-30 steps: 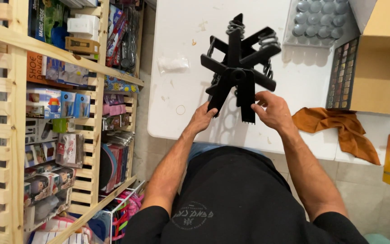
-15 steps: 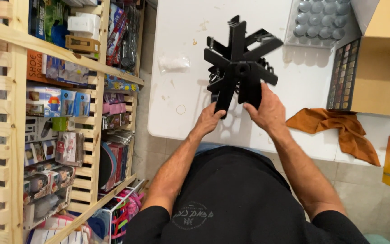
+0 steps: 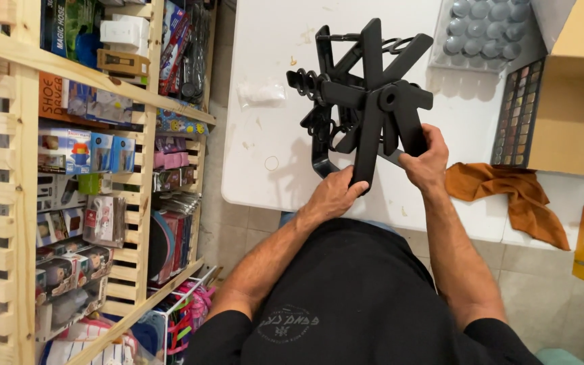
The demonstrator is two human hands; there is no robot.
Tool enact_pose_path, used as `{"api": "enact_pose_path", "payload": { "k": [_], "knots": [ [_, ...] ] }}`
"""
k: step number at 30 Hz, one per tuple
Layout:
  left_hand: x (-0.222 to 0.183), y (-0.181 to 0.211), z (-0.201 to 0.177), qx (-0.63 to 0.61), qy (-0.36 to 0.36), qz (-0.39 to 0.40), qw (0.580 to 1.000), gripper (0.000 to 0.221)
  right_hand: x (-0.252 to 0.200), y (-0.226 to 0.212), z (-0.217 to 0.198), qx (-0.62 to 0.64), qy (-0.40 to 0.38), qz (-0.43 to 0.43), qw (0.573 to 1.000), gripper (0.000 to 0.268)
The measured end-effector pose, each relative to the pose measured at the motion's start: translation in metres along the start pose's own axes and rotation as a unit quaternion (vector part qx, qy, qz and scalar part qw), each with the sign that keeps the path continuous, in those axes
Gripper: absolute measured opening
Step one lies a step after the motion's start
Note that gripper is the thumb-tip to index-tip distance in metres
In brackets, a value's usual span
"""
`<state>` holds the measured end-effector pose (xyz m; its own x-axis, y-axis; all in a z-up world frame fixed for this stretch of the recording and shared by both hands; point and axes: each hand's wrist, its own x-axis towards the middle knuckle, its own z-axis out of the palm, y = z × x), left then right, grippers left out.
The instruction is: The person assembles a black plastic tiered rack by inserting circular rings into slots on each level. They place rings one by one into the top, middle, and bottom tiers, then rotate the completed rack to show the assembled structure.
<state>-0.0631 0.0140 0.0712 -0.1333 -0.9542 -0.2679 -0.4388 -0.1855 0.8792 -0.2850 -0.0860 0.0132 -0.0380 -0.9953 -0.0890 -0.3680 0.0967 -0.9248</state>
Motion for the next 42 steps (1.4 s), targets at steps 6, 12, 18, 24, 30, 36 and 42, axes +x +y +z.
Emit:
{"api": "enact_pose_path", "payload": {
  "k": [6, 12, 18, 24, 30, 36, 42],
  "knots": [
    [0.014, -0.023, 0.009, 0.003, 0.048, 0.006, 0.999, 0.032, -0.011, -0.02, 0.011, 0.006, 0.049, 0.007, 0.999, 0.064],
    [0.012, -0.015, -0.006, 0.036, 0.022, 0.006, 0.999, 0.032, -0.016, -0.026, 0.004, 0.0, 0.05, -0.003, 0.999, 0.06],
    [0.016, -0.06, 0.014, 0.035, 0.064, 0.037, 0.997, 0.039, -0.004, 0.007, 0.009, -0.018, 0.023, -0.007, 1.0, 0.055],
    [0.025, -0.099, 0.037, 0.075, 0.088, -0.011, 0.993, 0.026, 0.016, 0.049, 0.033, -0.087, -0.071, -0.002, 0.994, 0.048],
    [0.024, -0.177, 0.09, 0.149, 0.073, -0.07, 0.984, 0.045, 0.024, 0.075, 0.045, -0.139, -0.111, -0.028, 0.984, 0.046],
    [0.031, -0.137, 0.061, 0.182, -0.212, -0.09, 0.956, 0.061, 0.045, 0.115, 0.039, -0.213, -0.017, -0.207, 0.955, 0.045],
    [0.041, -0.3, 0.058, -0.258, -0.143, -0.143, 0.945, 0.036, 0.054, 0.102, 0.008, -0.095, 0.055, 0.103, 0.989, 0.021]
  ]
}}
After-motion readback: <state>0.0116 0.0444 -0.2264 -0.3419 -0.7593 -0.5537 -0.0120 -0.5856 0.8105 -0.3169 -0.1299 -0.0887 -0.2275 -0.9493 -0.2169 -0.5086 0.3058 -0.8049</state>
